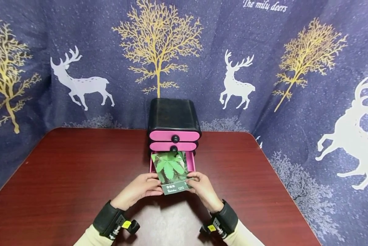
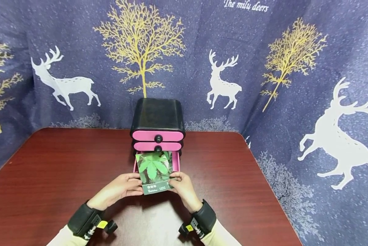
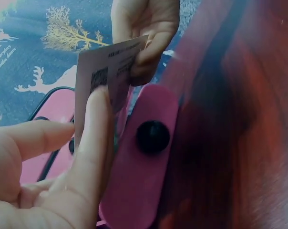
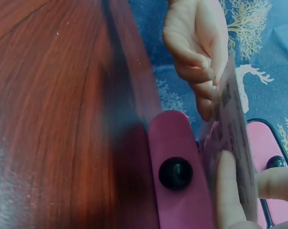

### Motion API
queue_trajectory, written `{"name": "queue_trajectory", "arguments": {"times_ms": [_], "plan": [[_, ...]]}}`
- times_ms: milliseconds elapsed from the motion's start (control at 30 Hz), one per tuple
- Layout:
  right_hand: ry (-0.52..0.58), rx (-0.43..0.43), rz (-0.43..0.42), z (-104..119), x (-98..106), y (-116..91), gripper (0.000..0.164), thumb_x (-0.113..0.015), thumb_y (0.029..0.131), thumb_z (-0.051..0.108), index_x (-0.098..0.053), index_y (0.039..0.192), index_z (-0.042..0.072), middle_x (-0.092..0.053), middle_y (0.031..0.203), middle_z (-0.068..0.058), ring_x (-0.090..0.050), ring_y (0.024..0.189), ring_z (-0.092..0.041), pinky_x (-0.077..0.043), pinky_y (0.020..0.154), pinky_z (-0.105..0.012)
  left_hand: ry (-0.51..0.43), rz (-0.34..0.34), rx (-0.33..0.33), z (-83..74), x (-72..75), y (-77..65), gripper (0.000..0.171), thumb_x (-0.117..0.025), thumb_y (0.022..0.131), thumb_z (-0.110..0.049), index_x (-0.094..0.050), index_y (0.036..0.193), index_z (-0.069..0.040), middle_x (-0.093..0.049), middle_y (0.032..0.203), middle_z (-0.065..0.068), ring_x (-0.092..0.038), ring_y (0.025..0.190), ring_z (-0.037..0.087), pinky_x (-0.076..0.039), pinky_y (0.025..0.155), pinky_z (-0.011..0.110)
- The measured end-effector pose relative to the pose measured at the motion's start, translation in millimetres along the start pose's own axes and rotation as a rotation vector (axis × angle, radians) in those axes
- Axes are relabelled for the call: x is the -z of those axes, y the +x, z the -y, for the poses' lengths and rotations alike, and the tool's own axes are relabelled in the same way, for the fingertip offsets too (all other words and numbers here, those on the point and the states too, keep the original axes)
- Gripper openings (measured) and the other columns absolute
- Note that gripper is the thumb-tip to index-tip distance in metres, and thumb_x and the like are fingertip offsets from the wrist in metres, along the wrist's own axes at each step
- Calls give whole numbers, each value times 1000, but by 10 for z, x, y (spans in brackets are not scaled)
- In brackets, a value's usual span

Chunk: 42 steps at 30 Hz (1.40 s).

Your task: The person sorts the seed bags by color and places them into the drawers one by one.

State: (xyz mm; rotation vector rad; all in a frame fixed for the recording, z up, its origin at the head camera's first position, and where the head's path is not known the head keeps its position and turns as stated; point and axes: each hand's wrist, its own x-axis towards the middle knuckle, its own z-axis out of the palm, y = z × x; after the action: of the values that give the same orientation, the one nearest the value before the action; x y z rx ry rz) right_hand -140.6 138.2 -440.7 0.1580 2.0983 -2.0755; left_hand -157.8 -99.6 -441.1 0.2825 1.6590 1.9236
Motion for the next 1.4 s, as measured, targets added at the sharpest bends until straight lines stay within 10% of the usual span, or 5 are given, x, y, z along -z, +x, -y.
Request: {"name": "queue_trajectory", "arguments": {"times_ms": [367,1400], "plan": [[-71,56,41,92,-102,134,38,-56,83,1,-53,120,-9,-63,89,-4,-57,73,-8,-55,70,-36,85,-209,2,-127,62,86,63,-51,94,-11,-18,140,16,-54,108,14,-59,84,5,-54,75,21],[-84,72,-69,223,-29,202,34,-54,87,0,-54,120,-10,-61,100,-18,-60,66,-11,-56,75,-42,81,-150,-3,-265,18,282,70,-48,90,1,-5,145,12,-39,132,34,-59,98,15,-54,85,29]]}}
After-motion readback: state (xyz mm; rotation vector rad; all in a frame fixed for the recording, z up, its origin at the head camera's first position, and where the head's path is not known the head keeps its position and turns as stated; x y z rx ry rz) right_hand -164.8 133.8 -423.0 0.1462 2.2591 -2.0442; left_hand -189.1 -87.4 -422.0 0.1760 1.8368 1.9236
